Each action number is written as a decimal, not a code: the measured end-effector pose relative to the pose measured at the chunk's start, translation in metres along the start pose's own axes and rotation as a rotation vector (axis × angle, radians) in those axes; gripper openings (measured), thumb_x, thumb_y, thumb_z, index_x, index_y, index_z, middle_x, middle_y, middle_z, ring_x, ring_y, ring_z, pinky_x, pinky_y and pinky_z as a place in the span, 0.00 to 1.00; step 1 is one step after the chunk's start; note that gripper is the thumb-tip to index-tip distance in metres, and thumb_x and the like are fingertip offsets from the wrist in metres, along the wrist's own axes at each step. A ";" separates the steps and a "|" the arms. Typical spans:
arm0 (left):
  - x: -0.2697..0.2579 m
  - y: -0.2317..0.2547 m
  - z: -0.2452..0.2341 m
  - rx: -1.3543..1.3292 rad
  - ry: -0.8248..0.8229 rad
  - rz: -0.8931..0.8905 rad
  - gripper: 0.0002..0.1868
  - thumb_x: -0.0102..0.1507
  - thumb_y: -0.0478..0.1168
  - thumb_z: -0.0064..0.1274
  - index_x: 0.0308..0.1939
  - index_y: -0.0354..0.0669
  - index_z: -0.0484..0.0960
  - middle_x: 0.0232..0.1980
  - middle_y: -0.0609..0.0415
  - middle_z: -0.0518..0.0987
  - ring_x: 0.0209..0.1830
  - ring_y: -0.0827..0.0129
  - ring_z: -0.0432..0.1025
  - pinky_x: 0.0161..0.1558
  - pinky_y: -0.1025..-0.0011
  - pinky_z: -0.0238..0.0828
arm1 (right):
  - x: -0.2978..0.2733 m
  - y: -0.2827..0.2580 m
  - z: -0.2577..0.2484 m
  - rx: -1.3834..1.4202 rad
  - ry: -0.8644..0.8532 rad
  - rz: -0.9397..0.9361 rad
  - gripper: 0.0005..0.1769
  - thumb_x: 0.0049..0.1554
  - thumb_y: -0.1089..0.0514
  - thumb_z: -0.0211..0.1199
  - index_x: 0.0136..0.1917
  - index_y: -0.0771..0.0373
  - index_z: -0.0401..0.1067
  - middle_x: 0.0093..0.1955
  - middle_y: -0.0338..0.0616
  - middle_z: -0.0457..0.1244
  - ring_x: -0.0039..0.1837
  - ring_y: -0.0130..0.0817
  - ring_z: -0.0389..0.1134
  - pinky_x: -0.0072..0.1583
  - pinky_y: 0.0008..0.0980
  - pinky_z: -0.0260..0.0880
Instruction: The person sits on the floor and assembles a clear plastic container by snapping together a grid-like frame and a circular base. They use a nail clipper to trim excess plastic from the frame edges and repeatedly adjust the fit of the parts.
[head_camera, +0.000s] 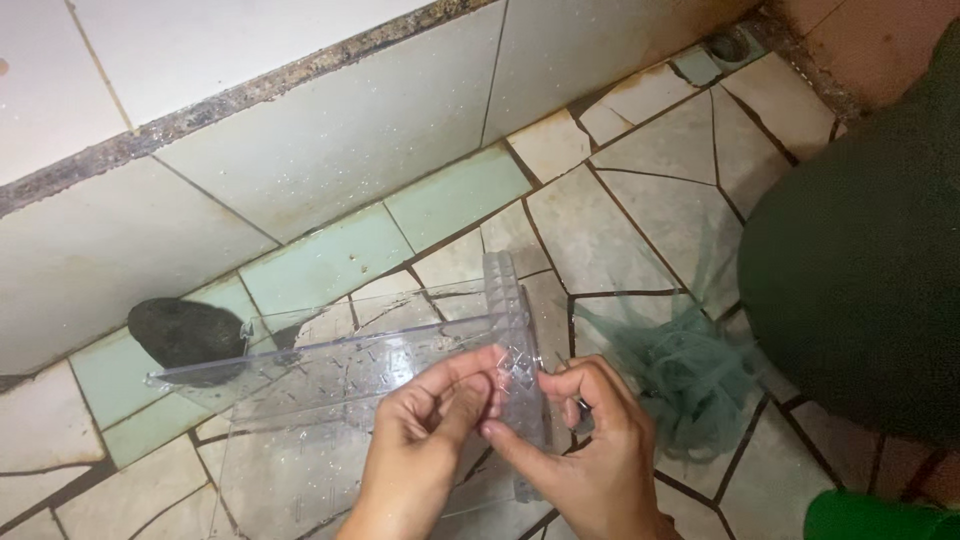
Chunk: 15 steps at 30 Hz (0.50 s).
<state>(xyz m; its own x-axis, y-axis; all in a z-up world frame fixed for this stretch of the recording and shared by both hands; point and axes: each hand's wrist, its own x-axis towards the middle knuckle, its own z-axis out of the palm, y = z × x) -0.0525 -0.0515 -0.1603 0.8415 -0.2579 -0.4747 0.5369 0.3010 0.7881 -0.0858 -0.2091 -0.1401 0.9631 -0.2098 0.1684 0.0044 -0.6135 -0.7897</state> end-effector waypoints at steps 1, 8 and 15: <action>0.000 -0.004 0.001 -0.027 0.041 -0.040 0.18 0.64 0.33 0.53 0.58 0.31 0.84 0.42 0.54 0.85 0.39 0.78 0.77 0.43 0.80 0.74 | 0.000 0.000 0.000 0.000 -0.006 0.006 0.29 0.33 0.58 0.84 0.43 0.61 0.69 0.37 0.38 0.60 0.35 0.25 0.59 0.38 0.26 0.63; -0.001 -0.015 0.000 -0.060 0.131 -0.114 0.14 0.60 0.29 0.61 0.49 0.28 0.86 0.38 0.49 0.87 0.35 0.75 0.79 0.38 0.78 0.75 | -0.005 0.002 0.001 0.062 0.008 -0.044 0.28 0.34 0.58 0.84 0.42 0.62 0.69 0.38 0.37 0.61 0.35 0.24 0.59 0.37 0.24 0.62; 0.005 -0.022 -0.010 -0.196 -0.012 -0.209 0.14 0.61 0.34 0.59 0.50 0.34 0.83 0.38 0.52 0.85 0.38 0.72 0.79 0.43 0.77 0.77 | -0.004 0.000 0.001 0.019 -0.017 0.011 0.27 0.35 0.56 0.86 0.40 0.62 0.69 0.36 0.37 0.61 0.35 0.23 0.59 0.37 0.25 0.62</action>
<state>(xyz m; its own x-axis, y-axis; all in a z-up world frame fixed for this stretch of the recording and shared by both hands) -0.0598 -0.0502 -0.1839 0.7114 -0.3431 -0.6133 0.7008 0.4118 0.5825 -0.0894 -0.2079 -0.1417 0.9674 -0.2040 0.1498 -0.0014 -0.5963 -0.8027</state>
